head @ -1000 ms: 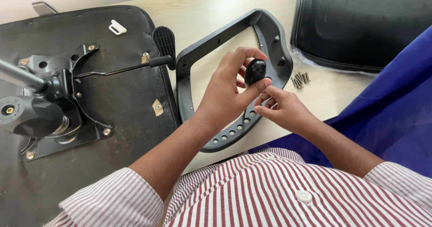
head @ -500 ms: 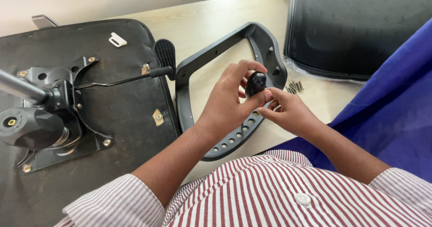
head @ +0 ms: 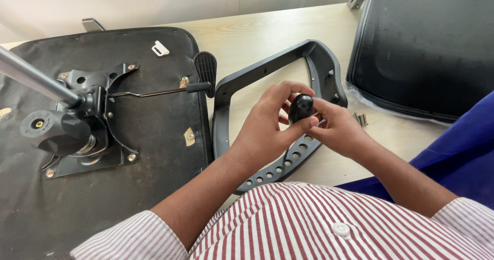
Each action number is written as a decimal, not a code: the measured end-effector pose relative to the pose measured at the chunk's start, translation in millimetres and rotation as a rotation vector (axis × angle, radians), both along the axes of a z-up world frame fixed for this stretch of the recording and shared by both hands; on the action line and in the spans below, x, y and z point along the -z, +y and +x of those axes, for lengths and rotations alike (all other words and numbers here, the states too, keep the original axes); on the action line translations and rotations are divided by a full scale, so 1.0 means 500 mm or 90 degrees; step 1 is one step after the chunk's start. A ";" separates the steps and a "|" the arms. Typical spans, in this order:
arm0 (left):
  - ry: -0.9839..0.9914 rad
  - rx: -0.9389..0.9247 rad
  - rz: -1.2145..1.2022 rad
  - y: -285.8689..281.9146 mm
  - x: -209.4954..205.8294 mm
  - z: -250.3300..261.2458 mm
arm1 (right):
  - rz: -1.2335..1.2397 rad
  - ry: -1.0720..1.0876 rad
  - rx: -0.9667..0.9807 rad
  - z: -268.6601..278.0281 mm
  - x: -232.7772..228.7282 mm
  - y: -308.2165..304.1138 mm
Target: The person uses a screwdriver to fasten screws into a black plastic chair frame on a light wooden table. They align the frame, insert screws, and tighten them one by one while an upside-down chair base and additional screws remain on the table.
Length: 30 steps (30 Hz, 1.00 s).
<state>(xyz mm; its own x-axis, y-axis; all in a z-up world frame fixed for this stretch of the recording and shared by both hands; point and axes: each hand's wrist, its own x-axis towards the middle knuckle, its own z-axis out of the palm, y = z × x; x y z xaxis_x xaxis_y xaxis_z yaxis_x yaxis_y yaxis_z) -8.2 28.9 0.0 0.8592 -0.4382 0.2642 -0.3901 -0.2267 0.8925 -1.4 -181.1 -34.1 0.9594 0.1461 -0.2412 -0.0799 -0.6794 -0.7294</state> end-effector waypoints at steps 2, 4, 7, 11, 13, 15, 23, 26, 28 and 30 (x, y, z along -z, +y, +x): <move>-0.001 -0.010 -0.003 -0.001 0.003 0.000 | 0.022 -0.036 -0.027 0.004 -0.016 0.001; -0.001 -0.021 -0.008 -0.002 0.007 0.001 | 0.038 -0.073 -0.049 0.009 -0.042 -0.002; 0.049 -0.042 -0.015 -0.003 0.012 0.002 | 0.050 -0.154 -0.114 0.013 -0.098 -0.009; 0.057 -0.041 -0.016 -0.004 0.011 0.005 | -0.015 -0.238 -0.238 0.022 -0.172 -0.005; 0.059 -0.041 0.007 -0.003 0.009 0.008 | -0.079 -0.237 -0.304 0.030 -0.201 0.003; 0.070 -0.035 0.000 -0.002 0.005 0.008 | -0.131 -0.227 -0.354 0.036 -0.223 0.011; 0.096 -0.039 0.010 -0.002 0.014 0.004 | -0.237 -0.192 -0.433 0.049 -0.260 0.042; 0.128 -0.039 0.032 -0.007 0.036 -0.006 | -0.283 -0.205 -0.419 0.052 -0.264 0.051; 0.138 -0.033 0.043 -0.011 0.054 -0.013 | -0.306 -0.167 -0.395 0.053 -0.266 0.057; 0.146 -0.038 0.040 -0.015 0.068 -0.017 | -0.327 -0.158 -0.380 0.054 -0.270 0.063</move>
<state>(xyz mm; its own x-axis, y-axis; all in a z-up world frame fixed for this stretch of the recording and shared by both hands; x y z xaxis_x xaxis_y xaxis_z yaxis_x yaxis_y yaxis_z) -16.8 21.3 -34.1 0.9186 -0.3937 0.0333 -0.1629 -0.3007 0.9397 25.8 -149.5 100.9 0.7899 0.5769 -0.2080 0.5222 -0.8105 -0.2653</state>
